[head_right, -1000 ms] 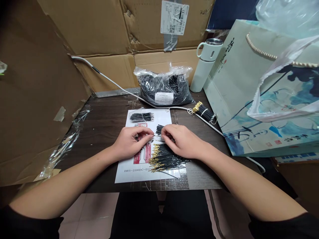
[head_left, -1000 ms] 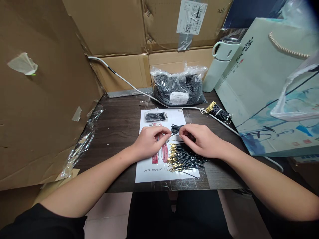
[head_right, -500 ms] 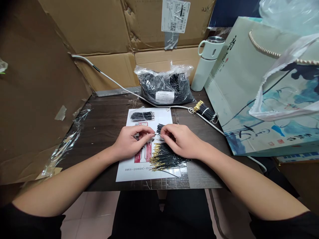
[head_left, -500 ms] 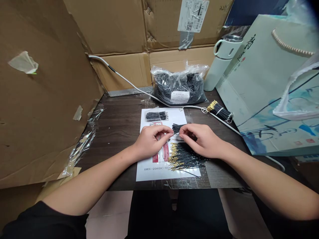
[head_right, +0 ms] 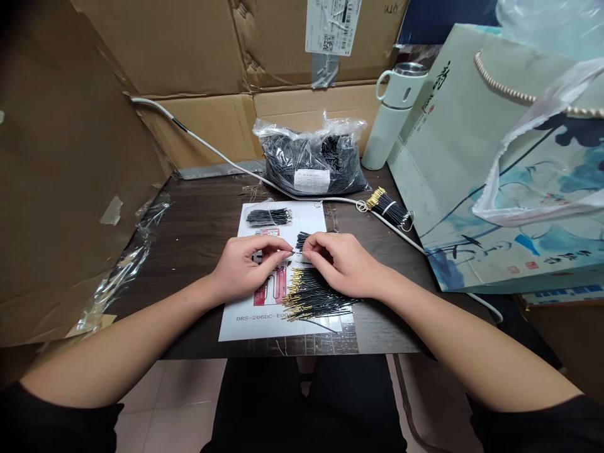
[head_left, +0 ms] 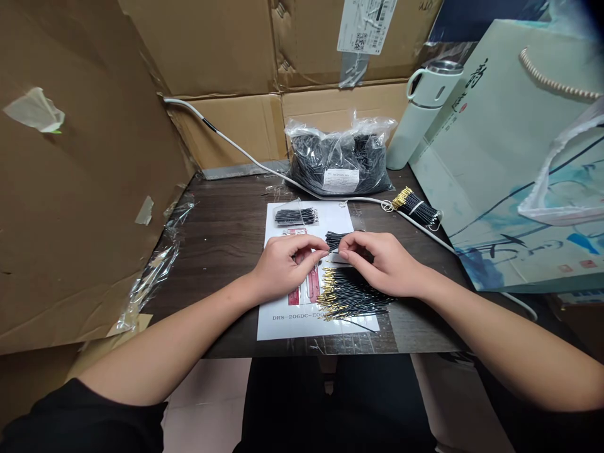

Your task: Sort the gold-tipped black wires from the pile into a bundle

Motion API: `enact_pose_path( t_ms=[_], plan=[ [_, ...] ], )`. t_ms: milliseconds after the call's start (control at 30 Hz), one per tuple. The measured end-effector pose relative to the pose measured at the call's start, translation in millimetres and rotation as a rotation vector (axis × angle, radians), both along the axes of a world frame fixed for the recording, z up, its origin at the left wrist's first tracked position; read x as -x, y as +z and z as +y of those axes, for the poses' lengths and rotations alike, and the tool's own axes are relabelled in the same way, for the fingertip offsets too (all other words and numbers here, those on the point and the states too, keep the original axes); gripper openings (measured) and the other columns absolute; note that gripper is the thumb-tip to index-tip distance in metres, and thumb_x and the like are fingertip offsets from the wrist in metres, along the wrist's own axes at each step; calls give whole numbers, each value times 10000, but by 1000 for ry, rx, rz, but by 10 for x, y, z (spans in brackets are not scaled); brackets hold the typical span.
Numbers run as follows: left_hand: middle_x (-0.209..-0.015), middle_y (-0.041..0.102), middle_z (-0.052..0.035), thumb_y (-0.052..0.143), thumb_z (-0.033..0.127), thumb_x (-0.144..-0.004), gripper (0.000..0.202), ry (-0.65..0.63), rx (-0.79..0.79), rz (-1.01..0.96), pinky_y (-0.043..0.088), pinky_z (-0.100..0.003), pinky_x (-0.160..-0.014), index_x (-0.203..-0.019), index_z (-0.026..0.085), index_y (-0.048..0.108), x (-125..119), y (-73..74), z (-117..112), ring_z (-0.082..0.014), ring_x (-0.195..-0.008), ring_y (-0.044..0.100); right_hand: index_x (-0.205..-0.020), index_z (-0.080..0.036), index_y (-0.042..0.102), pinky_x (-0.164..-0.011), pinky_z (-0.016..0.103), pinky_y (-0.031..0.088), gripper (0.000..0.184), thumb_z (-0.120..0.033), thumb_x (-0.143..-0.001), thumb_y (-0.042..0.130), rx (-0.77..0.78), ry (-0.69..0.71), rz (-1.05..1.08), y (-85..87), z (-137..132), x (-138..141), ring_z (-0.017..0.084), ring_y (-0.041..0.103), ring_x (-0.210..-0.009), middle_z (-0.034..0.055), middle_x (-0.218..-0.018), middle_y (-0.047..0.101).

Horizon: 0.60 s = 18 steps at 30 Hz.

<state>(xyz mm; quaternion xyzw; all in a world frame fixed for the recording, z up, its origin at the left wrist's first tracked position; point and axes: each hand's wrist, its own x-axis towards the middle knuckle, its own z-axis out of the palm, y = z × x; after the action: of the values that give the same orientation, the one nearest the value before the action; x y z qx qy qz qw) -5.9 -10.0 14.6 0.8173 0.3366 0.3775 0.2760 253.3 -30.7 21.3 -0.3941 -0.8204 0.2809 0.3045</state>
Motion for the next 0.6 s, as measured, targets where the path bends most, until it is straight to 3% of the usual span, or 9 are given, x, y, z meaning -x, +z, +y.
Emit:
enact_pose_path(
  t_ms=[100,433,600],
  plan=[
    [-897,808,-33,744,258,-1019,107,3,6,-8,512,-268,-673,-1016,183,820,0,-1,-4,-115,-668,629,-1043,-185,684,-728,307,475,163,-292,-1115,583,-7,2,2,-18,0,-5,157,611,-751,27,-870,712],
    [-876,804,-43,759,298,-1003,151,33,143,-29,513,-255,-638,-1004,171,841,-21,6,-10,-118,-660,618,-1096,-195,636,-721,332,500,87,-225,-1120,559,-288,37,-35,-62,17,-28,178,632,-782,59,-944,717],
    [-915,823,-53,775,286,-986,140,19,232,-67,564,-253,-696,-1002,164,843,-44,29,-19,-136,-737,690,-1122,-195,641,-710,342,505,84,-217,-1117,560,-330,51,-47,-54,0,-33,183,629,-766,62,-932,710]
  ],
)
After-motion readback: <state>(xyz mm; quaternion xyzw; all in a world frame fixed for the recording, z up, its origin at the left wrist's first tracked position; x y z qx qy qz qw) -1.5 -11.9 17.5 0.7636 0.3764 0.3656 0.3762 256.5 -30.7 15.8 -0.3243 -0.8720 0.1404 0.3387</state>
